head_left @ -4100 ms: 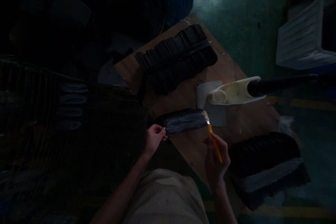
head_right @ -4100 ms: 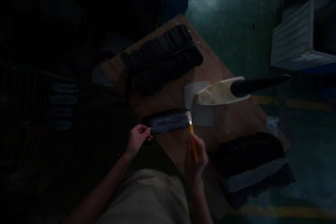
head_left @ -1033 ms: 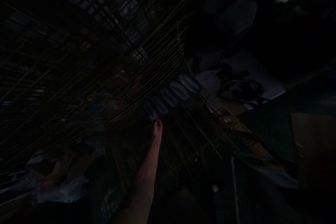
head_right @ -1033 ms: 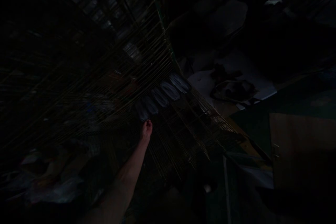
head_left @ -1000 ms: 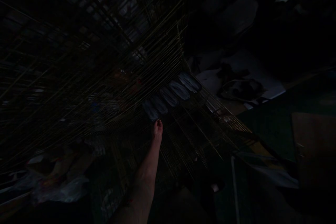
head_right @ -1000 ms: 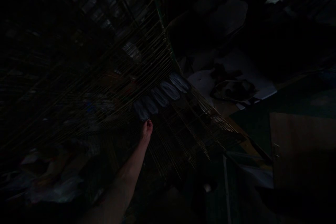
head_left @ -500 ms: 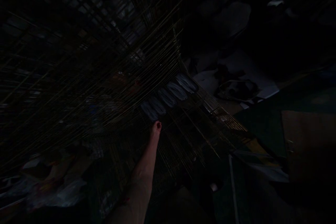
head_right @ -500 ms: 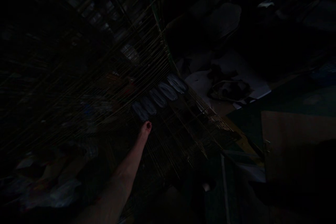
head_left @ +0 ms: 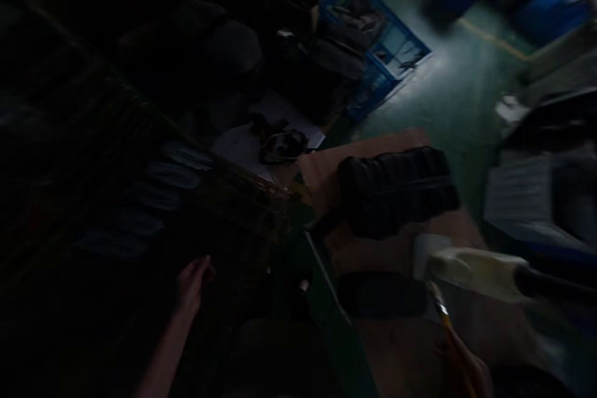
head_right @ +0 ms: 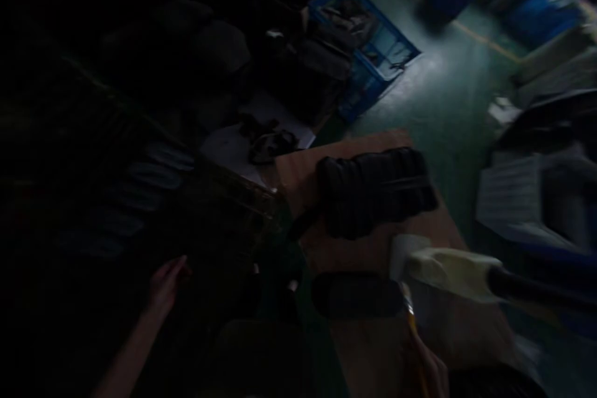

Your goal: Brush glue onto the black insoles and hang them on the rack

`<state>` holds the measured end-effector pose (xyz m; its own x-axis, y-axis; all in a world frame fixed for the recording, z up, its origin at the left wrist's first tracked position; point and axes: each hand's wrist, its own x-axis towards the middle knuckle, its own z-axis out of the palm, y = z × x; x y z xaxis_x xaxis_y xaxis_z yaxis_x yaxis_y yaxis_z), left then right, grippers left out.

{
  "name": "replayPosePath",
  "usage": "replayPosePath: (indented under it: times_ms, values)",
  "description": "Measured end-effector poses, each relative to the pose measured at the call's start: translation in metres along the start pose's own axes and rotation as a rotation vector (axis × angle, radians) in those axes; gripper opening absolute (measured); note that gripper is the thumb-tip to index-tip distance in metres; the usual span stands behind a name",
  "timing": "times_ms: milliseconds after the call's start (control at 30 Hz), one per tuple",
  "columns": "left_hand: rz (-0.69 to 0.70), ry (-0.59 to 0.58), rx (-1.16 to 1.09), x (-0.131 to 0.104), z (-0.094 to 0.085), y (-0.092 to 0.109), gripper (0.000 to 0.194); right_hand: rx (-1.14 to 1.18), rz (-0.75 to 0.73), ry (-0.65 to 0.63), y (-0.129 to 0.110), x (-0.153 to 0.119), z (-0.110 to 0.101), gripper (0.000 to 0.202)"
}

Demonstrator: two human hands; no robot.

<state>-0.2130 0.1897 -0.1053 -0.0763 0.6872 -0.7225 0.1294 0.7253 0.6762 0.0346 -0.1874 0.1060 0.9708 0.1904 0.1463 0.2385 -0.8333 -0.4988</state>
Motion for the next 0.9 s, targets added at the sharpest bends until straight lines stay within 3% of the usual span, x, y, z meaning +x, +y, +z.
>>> replayPosePath:
  times_ms: [100, 200, 267, 367, 467, 633, 767, 900]
  values:
    - [0.087, -0.304, 0.324, -0.065, 0.043, -0.020, 0.051, -0.024, 0.108, 0.125, 0.032, 0.002, -0.028, 0.032]
    - [0.170, -0.571, 0.470, -0.134, 0.087, -0.030, 0.052, 0.084, 0.220, 0.203, 0.063, 0.013, -0.044, 0.037]
    - [0.235, -0.699, 0.492, -0.171, 0.113, -0.036, 0.046, 0.218, 0.276, 0.247, 0.078, 0.024, -0.050, 0.039]
    - [0.290, -0.799, 0.500, -0.206, 0.143, -0.044, 0.035, 0.336, 0.256, 0.272, 0.091, 0.045, -0.049, 0.040]
    - [0.285, -0.774, 0.485, -0.221, 0.160, -0.055, 0.032, 0.315, 0.165, 0.203, 0.102, 0.068, -0.037, 0.038]
    - [0.372, -0.662, 0.562, -0.231, 0.171, -0.072, 0.031, 0.024, -0.042, 0.141, 0.127, 0.098, -0.008, 0.036]
    - [0.508, -0.628, 0.690, -0.230, 0.171, -0.079, 0.032, -0.131, -0.117, 0.091, 0.143, 0.106, 0.003, 0.037]
    - [0.571, -0.668, 0.806, -0.227, 0.170, -0.080, 0.032, -0.138, -0.180, 0.108, 0.149, 0.103, 0.000, 0.033]
